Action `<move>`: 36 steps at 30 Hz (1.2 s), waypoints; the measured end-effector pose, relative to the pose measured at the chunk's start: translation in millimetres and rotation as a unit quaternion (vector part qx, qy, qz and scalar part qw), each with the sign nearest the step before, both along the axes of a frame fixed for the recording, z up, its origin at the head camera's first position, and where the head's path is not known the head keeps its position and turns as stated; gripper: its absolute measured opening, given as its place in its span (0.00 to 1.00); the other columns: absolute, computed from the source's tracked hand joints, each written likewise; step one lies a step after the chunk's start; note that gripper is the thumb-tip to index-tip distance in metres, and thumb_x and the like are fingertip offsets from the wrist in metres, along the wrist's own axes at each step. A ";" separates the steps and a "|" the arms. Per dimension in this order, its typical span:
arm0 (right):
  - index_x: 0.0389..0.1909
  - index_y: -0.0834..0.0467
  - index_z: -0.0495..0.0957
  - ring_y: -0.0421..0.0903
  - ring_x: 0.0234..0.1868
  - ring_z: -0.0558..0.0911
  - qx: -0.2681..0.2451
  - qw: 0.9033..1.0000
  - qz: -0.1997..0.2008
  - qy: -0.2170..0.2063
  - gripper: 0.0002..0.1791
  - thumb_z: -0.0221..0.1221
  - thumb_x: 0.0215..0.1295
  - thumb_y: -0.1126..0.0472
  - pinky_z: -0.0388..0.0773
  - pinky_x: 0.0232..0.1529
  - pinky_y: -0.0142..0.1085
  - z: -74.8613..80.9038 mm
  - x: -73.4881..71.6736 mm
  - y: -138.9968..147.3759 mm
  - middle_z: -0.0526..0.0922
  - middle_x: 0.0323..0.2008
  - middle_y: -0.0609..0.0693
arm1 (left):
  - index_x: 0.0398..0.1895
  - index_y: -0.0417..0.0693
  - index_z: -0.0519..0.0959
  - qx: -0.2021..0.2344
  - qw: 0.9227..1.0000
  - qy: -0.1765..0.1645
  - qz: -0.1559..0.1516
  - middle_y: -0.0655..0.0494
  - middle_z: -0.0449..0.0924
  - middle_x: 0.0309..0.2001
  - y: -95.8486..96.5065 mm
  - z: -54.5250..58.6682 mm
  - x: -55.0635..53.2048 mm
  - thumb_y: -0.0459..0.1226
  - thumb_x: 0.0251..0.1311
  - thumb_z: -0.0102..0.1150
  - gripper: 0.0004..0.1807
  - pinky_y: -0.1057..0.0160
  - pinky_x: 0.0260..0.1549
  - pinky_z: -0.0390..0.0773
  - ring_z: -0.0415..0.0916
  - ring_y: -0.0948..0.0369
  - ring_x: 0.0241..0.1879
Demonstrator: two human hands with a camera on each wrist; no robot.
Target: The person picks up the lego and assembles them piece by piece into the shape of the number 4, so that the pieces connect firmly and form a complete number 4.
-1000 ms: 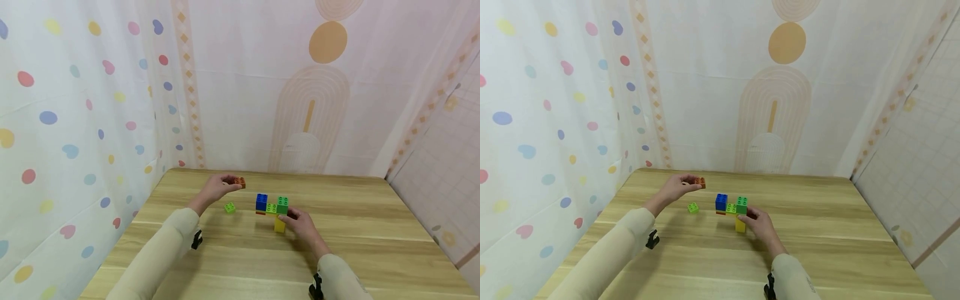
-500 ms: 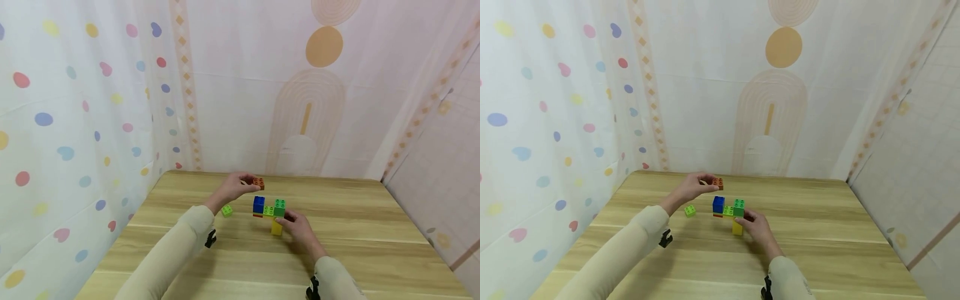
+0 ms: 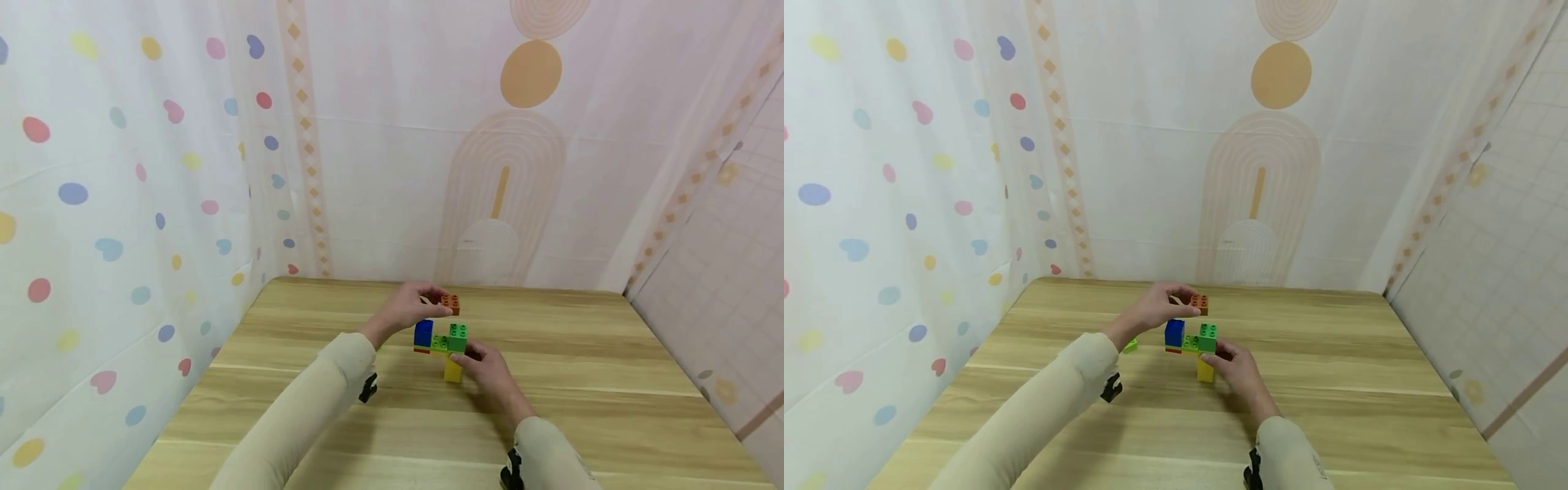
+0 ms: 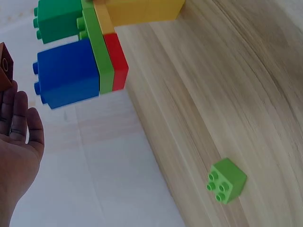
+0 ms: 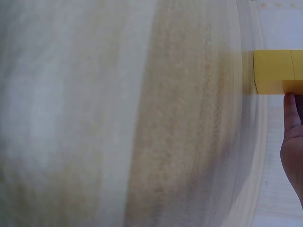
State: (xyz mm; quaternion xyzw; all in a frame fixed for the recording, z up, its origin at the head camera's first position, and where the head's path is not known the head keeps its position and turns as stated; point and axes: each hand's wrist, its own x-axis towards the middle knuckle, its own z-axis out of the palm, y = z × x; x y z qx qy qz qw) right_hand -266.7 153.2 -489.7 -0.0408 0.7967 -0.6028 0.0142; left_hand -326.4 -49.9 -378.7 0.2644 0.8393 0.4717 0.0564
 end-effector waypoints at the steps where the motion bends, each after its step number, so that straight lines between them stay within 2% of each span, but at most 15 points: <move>1: 0.57 0.54 0.82 0.46 0.50 0.79 0.001 1.000 0.000 -0.002 0.20 0.64 0.67 0.51 0.74 0.55 0.46 -0.1 -0.2 0.3 0.83 0.51 0.50 | 0.52 0.50 0.83 -0.002 1.000 0.002 -0.003 0.59 0.81 0.41 2.2 -0.6 -0.1 0.47 0.60 0.69 0.20 0.60 0.38 0.77 0.75 0.58 0.41; 5: 0.58 0.53 0.81 0.47 0.52 0.78 -0.001 1.000 -0.001 -0.007 0.21 0.64 0.67 0.49 0.73 0.57 0.47 0.0 -0.4 0.8 0.83 0.52 0.50 | 0.52 0.51 0.83 -0.005 1.000 -0.002 -0.010 0.60 0.81 0.41 8.6 -3.9 0.9 0.47 0.59 0.70 0.20 0.61 0.38 0.76 0.75 0.58 0.41; 13: 0.56 0.54 0.82 0.46 0.51 0.79 -0.009 1.000 -0.001 0.000 0.21 0.64 0.67 0.50 0.74 0.56 0.48 -1.4 -1.4 -0.1 0.83 0.51 0.50 | 0.47 0.58 0.84 -0.017 1.000 -0.023 0.005 0.63 0.81 0.40 11.2 -13.3 4.2 0.48 0.56 0.72 0.16 0.59 0.39 0.74 0.73 0.59 0.40; 20: 0.56 0.54 0.82 0.47 0.52 0.79 -0.008 1.000 -0.002 0.004 0.21 0.64 0.66 0.50 0.73 0.57 0.49 -2.0 -1.8 -0.2 0.83 0.51 0.50 | 0.45 0.57 0.85 -0.023 1.000 -0.009 -0.016 0.63 0.82 0.39 13.0 -20.5 3.4 0.46 0.58 0.71 0.13 0.57 0.44 0.72 0.75 0.56 0.44; 25: 0.56 0.53 0.82 0.47 0.53 0.79 -0.010 1.000 -0.002 0.005 0.19 0.65 0.66 0.51 0.73 0.57 0.49 -2.2 -2.4 0.4 0.84 0.51 0.50 | 0.48 0.57 0.85 -0.028 0.999 -0.011 -0.020 0.65 0.82 0.40 13.9 -23.9 4.0 0.47 0.58 0.71 0.15 0.55 0.49 0.71 0.75 0.58 0.45; 36: 0.57 0.53 0.82 0.48 0.56 0.78 -0.005 1.000 0.001 0.002 0.20 0.64 0.67 0.50 0.74 0.57 0.50 -0.9 -2.0 -1.0 0.82 0.54 0.51 | 0.51 0.56 0.84 -0.047 0.999 -0.013 -0.012 0.66 0.81 0.42 14.2 -22.5 5.7 0.48 0.58 0.71 0.19 0.60 0.41 0.74 0.73 0.61 0.41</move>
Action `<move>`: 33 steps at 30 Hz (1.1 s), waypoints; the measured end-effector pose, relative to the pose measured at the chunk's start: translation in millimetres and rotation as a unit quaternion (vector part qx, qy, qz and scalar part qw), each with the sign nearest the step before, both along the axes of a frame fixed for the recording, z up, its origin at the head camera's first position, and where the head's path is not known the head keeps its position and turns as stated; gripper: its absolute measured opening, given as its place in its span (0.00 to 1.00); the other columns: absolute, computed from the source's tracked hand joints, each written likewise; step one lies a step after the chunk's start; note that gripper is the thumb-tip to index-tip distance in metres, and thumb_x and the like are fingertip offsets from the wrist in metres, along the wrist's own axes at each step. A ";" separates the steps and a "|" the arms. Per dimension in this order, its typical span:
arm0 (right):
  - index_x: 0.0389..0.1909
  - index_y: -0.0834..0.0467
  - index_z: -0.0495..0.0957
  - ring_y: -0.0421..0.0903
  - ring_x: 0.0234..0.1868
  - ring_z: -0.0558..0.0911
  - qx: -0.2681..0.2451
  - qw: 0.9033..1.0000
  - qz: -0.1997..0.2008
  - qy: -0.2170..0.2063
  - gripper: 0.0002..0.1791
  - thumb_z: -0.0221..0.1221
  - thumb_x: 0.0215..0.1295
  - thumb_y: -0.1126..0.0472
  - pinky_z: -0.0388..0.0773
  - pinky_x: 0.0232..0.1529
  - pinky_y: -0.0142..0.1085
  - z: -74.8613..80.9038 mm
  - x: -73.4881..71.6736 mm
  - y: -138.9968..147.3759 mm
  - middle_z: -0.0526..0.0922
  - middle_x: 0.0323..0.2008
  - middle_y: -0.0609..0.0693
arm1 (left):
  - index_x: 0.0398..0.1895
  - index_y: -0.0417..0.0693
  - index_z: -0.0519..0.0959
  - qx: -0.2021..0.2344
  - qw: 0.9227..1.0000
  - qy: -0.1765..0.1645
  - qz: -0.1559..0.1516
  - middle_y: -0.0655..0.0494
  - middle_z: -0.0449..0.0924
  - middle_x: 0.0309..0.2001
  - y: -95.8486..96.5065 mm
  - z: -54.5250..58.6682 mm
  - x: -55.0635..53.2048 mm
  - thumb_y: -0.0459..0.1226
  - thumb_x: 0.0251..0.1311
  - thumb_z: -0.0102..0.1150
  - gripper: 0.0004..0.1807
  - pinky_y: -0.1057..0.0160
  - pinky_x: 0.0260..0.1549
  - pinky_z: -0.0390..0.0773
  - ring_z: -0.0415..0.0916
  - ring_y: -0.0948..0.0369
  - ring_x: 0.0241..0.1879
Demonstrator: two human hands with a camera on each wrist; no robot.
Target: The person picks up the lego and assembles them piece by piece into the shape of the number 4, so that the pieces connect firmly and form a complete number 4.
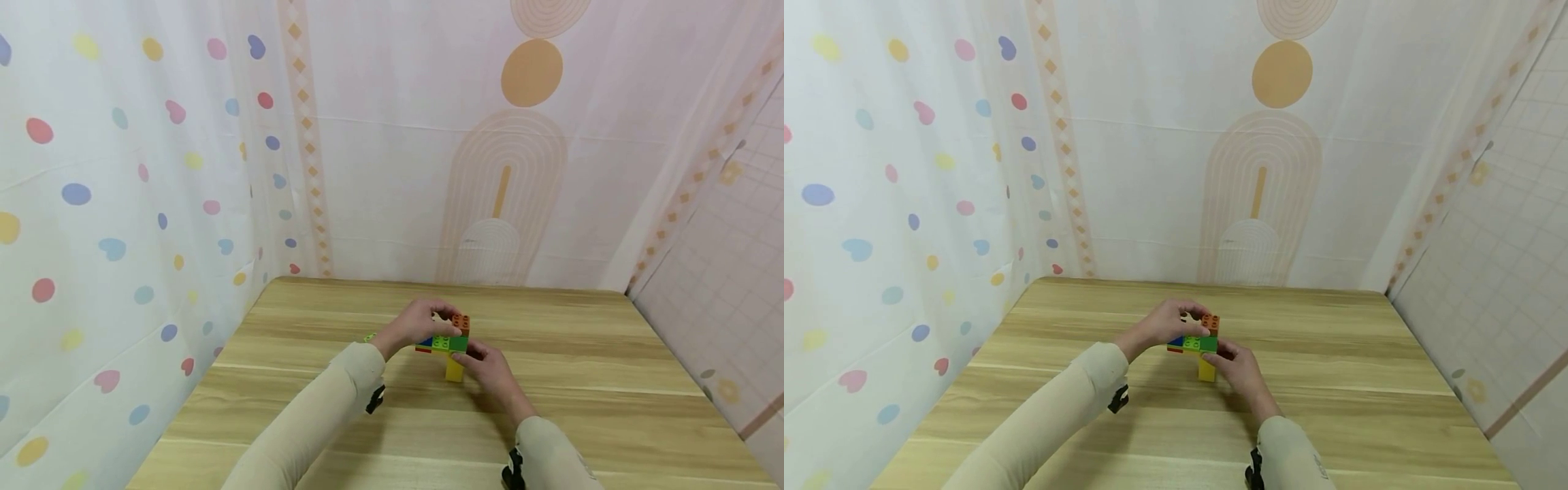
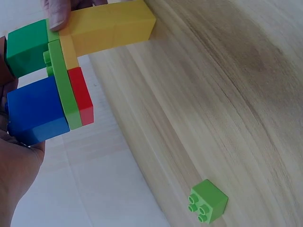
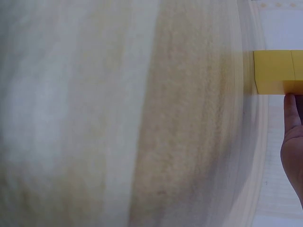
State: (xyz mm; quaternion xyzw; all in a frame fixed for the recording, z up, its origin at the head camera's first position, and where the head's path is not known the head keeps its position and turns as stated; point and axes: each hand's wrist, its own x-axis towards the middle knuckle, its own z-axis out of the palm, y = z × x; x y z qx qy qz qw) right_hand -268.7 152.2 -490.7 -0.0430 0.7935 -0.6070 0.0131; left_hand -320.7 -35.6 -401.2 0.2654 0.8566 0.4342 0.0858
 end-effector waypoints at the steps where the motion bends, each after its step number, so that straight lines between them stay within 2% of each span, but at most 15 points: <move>1: 0.57 0.53 0.82 0.49 0.56 0.78 0.001 1.000 0.001 0.000 0.20 0.64 0.67 0.50 0.74 0.57 0.50 0.0 -0.2 -0.1 0.82 0.54 0.51 | 0.52 0.56 0.84 -0.001 1.000 0.000 0.000 0.66 0.81 0.42 -0.3 0.2 0.3 0.48 0.58 0.71 0.19 0.60 0.40 0.74 0.73 0.61 0.41; 5: 0.57 0.53 0.82 0.48 0.55 0.79 0.006 1.000 0.004 0.004 0.20 0.63 0.67 0.50 0.74 0.57 0.50 0.2 -0.3 -0.3 0.83 0.53 0.51 | 0.52 0.55 0.84 0.001 1.000 -0.006 0.001 0.65 0.81 0.41 -1.6 -0.2 1.1 0.47 0.58 0.71 0.19 0.60 0.40 0.75 0.73 0.60 0.41; 10: 0.56 0.53 0.82 0.48 0.54 0.79 0.008 1.000 0.006 0.006 0.19 0.64 0.67 0.51 0.74 0.57 0.50 1.5 1.3 -1.1 0.83 0.53 0.51 | 0.52 0.56 0.84 -0.014 1.000 0.002 0.001 0.66 0.80 0.41 -3.0 0.8 1.8 0.48 0.58 0.71 0.19 0.60 0.42 0.74 0.72 0.61 0.42; 18: 0.58 0.53 0.81 0.49 0.55 0.79 0.002 1.000 0.006 0.007 0.21 0.64 0.67 0.51 0.73 0.57 0.50 1.6 5.5 -2.6 0.83 0.53 0.51 | 0.51 0.56 0.85 -0.028 0.999 0.015 -0.012 0.65 0.80 0.41 -3.8 7.8 5.2 0.48 0.57 0.71 0.18 0.62 0.38 0.75 0.73 0.60 0.40; 28: 0.58 0.53 0.81 0.49 0.54 0.79 0.012 1.000 0.007 0.004 0.23 0.64 0.66 0.48 0.73 0.57 0.50 0.4 3.6 -1.0 0.83 0.53 0.51 | 0.51 0.55 0.85 -0.049 0.997 0.058 -0.012 0.66 0.82 0.46 -1.4 5.9 5.5 0.47 0.56 0.72 0.19 0.62 0.43 0.75 0.73 0.64 0.45; 33: 0.57 0.54 0.81 0.48 0.53 0.79 0.025 1.000 0.004 0.000 0.21 0.65 0.66 0.50 0.74 0.56 0.49 2.4 3.0 -2.0 0.83 0.51 0.50 | 0.51 0.54 0.85 -0.049 0.997 0.065 -0.013 0.66 0.82 0.44 -1.4 5.2 6.2 0.47 0.57 0.72 0.19 0.63 0.43 0.74 0.73 0.63 0.43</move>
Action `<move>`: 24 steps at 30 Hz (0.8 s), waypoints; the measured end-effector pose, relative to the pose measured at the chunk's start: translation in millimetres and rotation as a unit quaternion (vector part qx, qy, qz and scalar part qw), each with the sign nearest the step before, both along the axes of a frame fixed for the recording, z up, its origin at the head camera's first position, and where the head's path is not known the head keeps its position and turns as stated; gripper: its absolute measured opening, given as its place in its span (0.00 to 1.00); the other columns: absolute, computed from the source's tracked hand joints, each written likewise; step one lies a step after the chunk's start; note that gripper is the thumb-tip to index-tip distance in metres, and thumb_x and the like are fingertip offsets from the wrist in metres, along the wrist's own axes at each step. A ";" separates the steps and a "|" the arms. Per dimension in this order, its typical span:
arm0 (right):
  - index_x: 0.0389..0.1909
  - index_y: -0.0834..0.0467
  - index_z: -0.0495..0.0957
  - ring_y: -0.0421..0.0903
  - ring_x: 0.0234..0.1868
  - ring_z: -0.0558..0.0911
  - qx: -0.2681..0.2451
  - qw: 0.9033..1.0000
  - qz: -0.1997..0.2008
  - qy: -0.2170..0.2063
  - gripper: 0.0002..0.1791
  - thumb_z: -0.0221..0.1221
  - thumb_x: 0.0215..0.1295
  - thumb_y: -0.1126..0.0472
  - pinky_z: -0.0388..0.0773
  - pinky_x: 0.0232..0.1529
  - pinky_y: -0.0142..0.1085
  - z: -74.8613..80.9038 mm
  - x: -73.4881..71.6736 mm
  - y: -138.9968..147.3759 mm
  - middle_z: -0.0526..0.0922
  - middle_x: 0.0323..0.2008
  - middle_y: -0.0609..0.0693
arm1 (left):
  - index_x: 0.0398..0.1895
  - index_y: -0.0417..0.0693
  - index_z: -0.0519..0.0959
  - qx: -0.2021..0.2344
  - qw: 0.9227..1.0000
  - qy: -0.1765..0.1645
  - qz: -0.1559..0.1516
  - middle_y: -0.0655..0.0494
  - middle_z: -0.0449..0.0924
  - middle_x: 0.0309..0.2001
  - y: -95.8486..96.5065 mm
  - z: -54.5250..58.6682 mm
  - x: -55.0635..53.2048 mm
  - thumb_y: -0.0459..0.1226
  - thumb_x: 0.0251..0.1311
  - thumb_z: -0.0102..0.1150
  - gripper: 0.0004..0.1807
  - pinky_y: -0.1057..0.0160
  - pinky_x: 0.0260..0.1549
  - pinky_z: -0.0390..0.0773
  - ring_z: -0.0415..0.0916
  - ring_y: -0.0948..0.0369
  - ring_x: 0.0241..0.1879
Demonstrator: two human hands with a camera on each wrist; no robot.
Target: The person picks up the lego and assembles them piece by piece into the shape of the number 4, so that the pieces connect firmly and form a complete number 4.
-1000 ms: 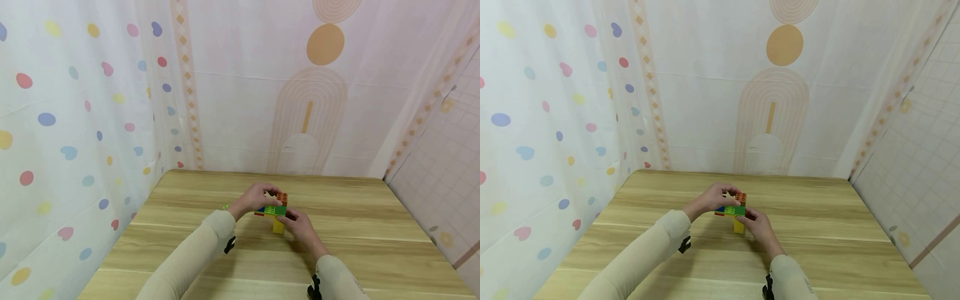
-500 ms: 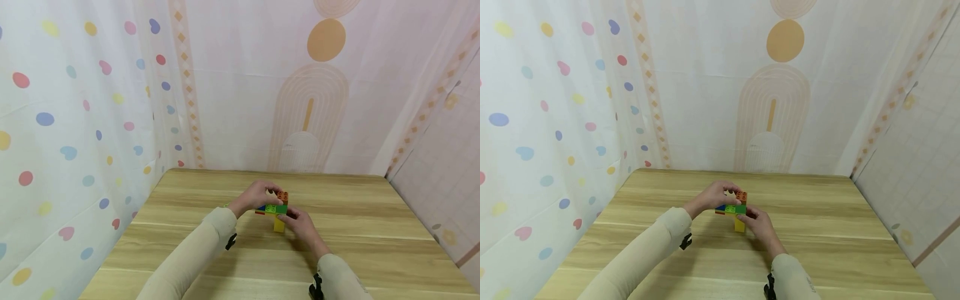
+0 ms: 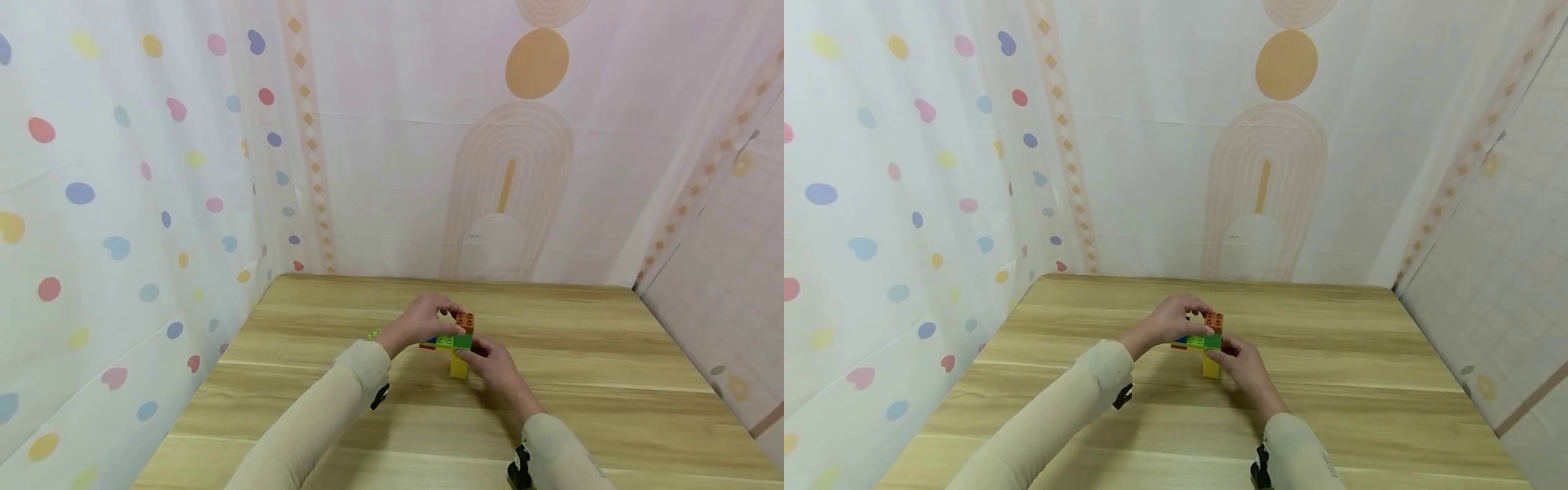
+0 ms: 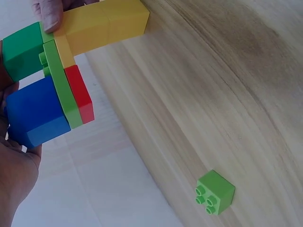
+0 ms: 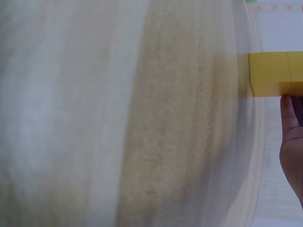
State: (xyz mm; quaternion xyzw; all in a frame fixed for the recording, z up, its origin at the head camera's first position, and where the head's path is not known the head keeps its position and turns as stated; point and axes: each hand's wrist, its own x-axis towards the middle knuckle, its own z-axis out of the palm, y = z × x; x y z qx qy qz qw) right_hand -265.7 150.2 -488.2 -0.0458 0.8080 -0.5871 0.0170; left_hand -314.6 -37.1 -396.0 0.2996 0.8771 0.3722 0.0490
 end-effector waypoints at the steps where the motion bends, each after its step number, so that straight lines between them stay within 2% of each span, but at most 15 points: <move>1: 0.57 0.54 0.81 0.48 0.53 0.79 0.000 1.000 0.002 0.000 0.21 0.65 0.66 0.50 0.74 0.56 0.48 0.6 0.1 0.1 0.83 0.51 0.50 | 0.51 0.53 0.85 0.000 1.000 -0.001 0.000 0.66 0.82 0.44 0.2 0.2 0.4 0.46 0.57 0.72 0.19 0.62 0.43 0.74 0.73 0.63 0.43; 15: 0.57 0.54 0.81 0.48 0.53 0.79 0.018 1.000 0.019 0.008 0.20 0.64 0.67 0.51 0.74 0.56 0.49 8.4 -1.6 4.3 0.83 0.52 0.49 | 0.50 0.53 0.85 -0.008 1.000 -0.008 0.005 0.66 0.81 0.41 2.9 3.4 1.1 0.45 0.57 0.72 0.18 0.63 0.40 0.74 0.73 0.63 0.41; 24: 0.55 0.54 0.82 0.48 0.53 0.80 0.011 1.000 0.019 0.010 0.18 0.64 0.67 0.53 0.75 0.55 0.48 6.9 -0.8 2.7 0.83 0.52 0.50 | 0.53 0.52 0.84 0.016 1.000 -0.014 -0.006 0.65 0.80 0.40 -1.1 -3.3 2.2 0.46 0.59 0.71 0.19 0.63 0.38 0.75 0.73 0.62 0.40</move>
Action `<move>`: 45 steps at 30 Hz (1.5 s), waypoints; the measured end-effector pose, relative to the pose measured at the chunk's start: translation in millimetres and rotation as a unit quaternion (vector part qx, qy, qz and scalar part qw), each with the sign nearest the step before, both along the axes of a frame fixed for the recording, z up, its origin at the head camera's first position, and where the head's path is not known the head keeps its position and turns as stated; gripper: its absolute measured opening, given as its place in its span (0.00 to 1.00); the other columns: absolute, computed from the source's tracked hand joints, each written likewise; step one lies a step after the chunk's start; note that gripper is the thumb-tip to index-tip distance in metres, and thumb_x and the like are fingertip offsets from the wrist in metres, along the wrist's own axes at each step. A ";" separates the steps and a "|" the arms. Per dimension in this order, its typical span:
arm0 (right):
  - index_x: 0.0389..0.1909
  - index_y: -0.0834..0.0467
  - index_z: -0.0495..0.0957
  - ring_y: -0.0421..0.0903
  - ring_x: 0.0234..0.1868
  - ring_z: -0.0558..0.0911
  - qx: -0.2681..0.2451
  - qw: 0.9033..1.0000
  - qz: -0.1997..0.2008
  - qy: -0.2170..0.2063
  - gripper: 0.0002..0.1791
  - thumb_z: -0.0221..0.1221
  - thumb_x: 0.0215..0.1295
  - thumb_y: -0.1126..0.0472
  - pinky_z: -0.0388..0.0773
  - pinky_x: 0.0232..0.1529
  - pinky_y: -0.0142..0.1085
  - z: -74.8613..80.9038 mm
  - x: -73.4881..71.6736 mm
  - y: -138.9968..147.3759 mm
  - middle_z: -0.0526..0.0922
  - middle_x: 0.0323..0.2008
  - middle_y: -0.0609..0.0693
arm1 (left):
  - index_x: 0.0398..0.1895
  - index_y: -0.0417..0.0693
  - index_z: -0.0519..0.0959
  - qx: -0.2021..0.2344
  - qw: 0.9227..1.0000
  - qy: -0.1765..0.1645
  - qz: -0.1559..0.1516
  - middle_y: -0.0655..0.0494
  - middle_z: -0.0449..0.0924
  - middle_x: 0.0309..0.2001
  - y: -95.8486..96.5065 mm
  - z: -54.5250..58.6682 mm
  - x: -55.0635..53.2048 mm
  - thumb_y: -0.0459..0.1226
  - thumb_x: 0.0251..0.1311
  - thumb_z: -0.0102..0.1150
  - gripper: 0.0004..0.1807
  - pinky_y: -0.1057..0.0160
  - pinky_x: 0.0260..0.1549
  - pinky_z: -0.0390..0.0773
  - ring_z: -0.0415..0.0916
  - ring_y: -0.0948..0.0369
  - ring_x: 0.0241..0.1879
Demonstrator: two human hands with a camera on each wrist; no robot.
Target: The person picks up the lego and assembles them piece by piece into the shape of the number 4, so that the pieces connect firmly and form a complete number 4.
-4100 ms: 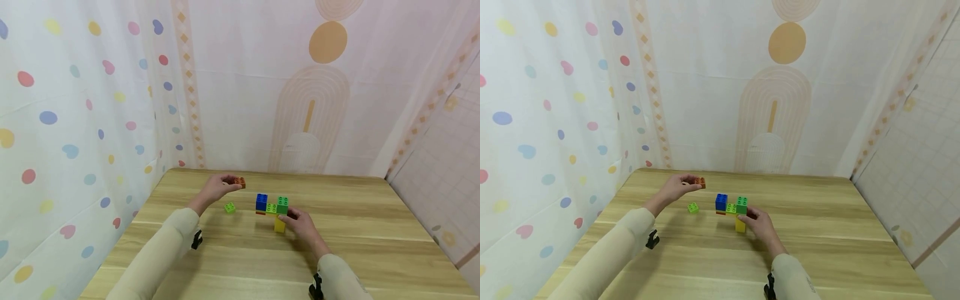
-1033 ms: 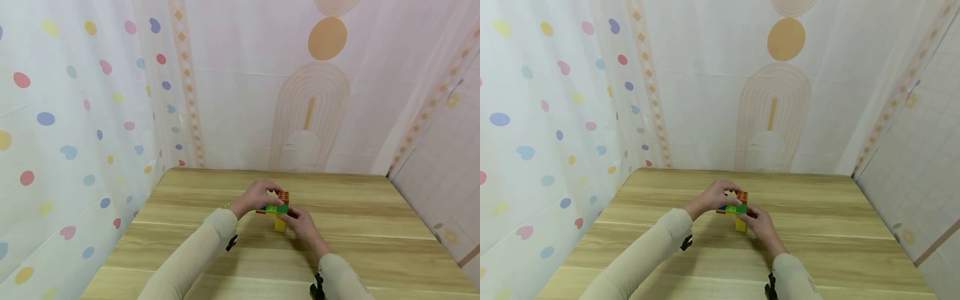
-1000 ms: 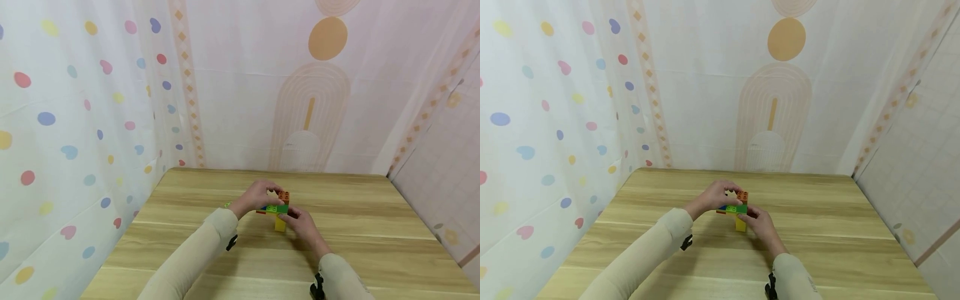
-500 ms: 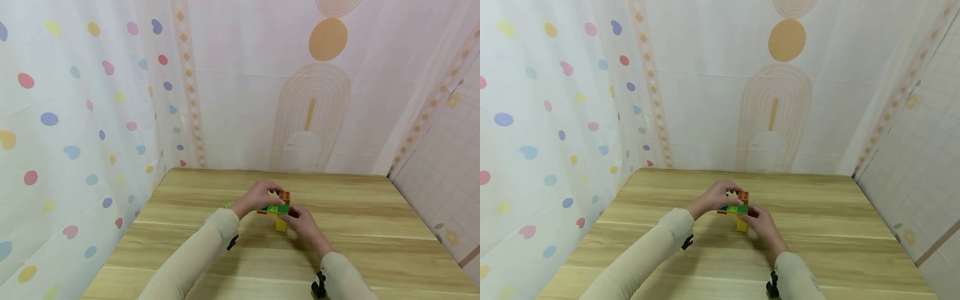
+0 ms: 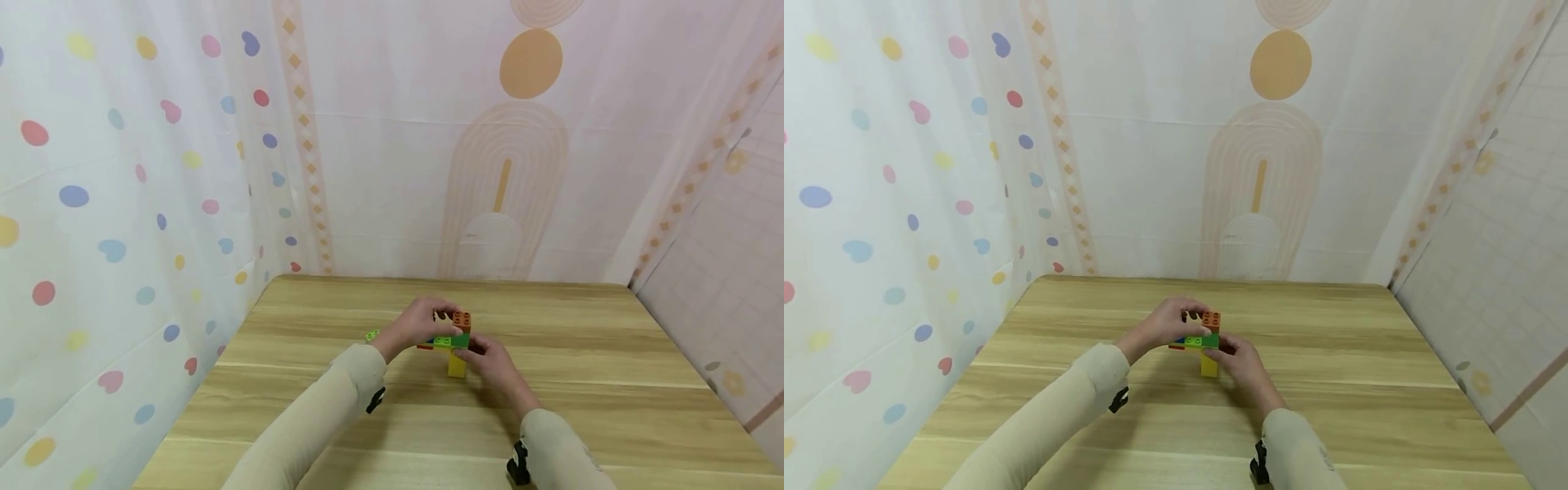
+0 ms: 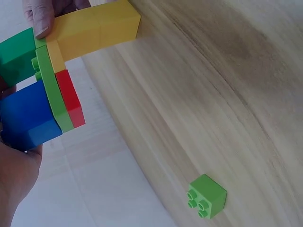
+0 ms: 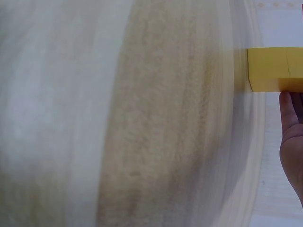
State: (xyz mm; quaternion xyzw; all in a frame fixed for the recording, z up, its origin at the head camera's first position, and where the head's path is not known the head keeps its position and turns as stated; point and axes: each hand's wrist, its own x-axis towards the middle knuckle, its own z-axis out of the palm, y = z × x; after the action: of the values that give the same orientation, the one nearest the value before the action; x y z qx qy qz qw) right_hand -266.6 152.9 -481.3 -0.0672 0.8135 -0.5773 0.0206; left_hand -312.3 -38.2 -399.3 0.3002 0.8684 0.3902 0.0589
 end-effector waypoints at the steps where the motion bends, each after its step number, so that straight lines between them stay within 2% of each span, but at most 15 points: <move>1: 0.55 0.54 0.82 0.48 0.53 0.80 -0.002 1.000 0.000 0.000 0.18 0.64 0.67 0.53 0.75 0.56 0.48 -0.3 0.0 -0.4 0.83 0.52 0.50 | 0.53 0.52 0.83 -0.001 1.000 0.000 0.002 0.65 0.80 0.40 -0.7 -0.4 0.4 0.46 0.59 0.70 0.20 0.63 0.38 0.74 0.73 0.63 0.40; 6: 0.56 0.54 0.82 0.49 0.54 0.79 -0.008 1.000 0.000 -0.002 0.19 0.64 0.67 0.52 0.74 0.57 0.50 -1.6 0.3 -1.5 0.83 0.52 0.50 | 0.56 0.51 0.82 -0.007 1.000 -0.008 0.012 0.65 0.80 0.43 -2.4 0.0 1.9 0.47 0.58 0.71 0.23 0.62 0.40 0.75 0.73 0.63 0.41; 11: 0.56 0.54 0.82 0.49 0.54 0.79 -0.008 1.000 -0.003 -0.005 0.18 0.64 0.67 0.52 0.73 0.57 0.51 -2.1 1.1 -1.5 0.83 0.52 0.50 | 0.61 0.51 0.80 -0.007 1.000 -0.015 0.016 0.61 0.81 0.50 -7.1 -3.0 0.1 0.50 0.58 0.70 0.28 0.60 0.46 0.76 0.75 0.62 0.47; 16: 0.55 0.54 0.82 0.48 0.52 0.80 -0.014 1.000 -0.007 -0.004 0.17 0.64 0.67 0.54 0.74 0.56 0.49 -2.6 0.7 -1.6 0.84 0.50 0.50 | 0.64 0.53 0.77 0.012 0.999 -0.018 0.032 0.60 0.79 0.55 -18.5 -6.6 -2.7 0.56 0.62 0.63 0.30 0.55 0.53 0.74 0.74 0.60 0.53; 23: 0.54 0.55 0.83 0.48 0.49 0.79 -0.015 1.000 -0.012 -0.007 0.17 0.64 0.67 0.54 0.75 0.55 0.48 -2.8 1.2 -0.9 0.84 0.48 0.49 | 0.62 0.54 0.79 0.047 0.996 -0.021 0.078 0.59 0.80 0.56 -38.2 -2.1 -8.5 0.64 0.67 0.50 0.32 0.52 0.55 0.73 0.74 0.58 0.54; 28: 0.53 0.55 0.83 0.48 0.48 0.78 -0.011 1.000 -0.020 -0.011 0.17 0.64 0.67 0.54 0.75 0.54 0.46 -2.3 1.4 0.5 0.84 0.48 0.49 | 0.62 0.53 0.79 0.071 0.991 -0.030 0.111 0.57 0.80 0.56 -53.8 -1.7 -12.5 0.62 0.67 0.51 0.31 0.50 0.54 0.74 0.75 0.56 0.54; 34: 0.53 0.56 0.83 0.48 0.48 0.78 -0.014 1.000 -0.021 -0.011 0.16 0.64 0.67 0.55 0.75 0.53 0.45 -3.1 0.2 1.7 0.84 0.48 0.50 | 0.62 0.52 0.79 0.091 0.987 -0.011 0.135 0.56 0.80 0.56 -77.7 -15.6 -18.7 0.57 0.69 0.53 0.27 0.50 0.52 0.75 0.76 0.57 0.53; 38: 0.54 0.55 0.83 0.47 0.48 0.78 -0.016 1.000 -0.019 -0.011 0.17 0.64 0.67 0.54 0.75 0.53 0.44 -4.1 0.0 2.2 0.83 0.48 0.49 | 0.62 0.50 0.78 0.095 0.982 -0.006 0.161 0.55 0.80 0.57 -95.2 -26.9 -21.9 0.56 0.69 0.55 0.27 0.49 0.53 0.74 0.76 0.56 0.53; 45: 0.55 0.55 0.82 0.46 0.48 0.78 -0.017 1.000 -0.022 -0.013 0.18 0.64 0.67 0.52 0.75 0.54 0.45 -5.7 -0.3 1.9 0.83 0.49 0.49 | 0.62 0.46 0.78 0.094 0.975 -0.028 0.200 0.51 0.80 0.53 -116.8 -40.7 -24.5 0.49 0.67 0.61 0.25 0.50 0.52 0.75 0.75 0.54 0.52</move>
State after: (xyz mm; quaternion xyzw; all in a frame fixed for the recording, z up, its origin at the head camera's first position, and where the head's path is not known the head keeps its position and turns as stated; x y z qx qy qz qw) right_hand -266.8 154.8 -487.1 -0.0422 0.8047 -0.5920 0.0172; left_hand -336.9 -155.0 -439.9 0.1136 0.8684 0.4821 -0.0246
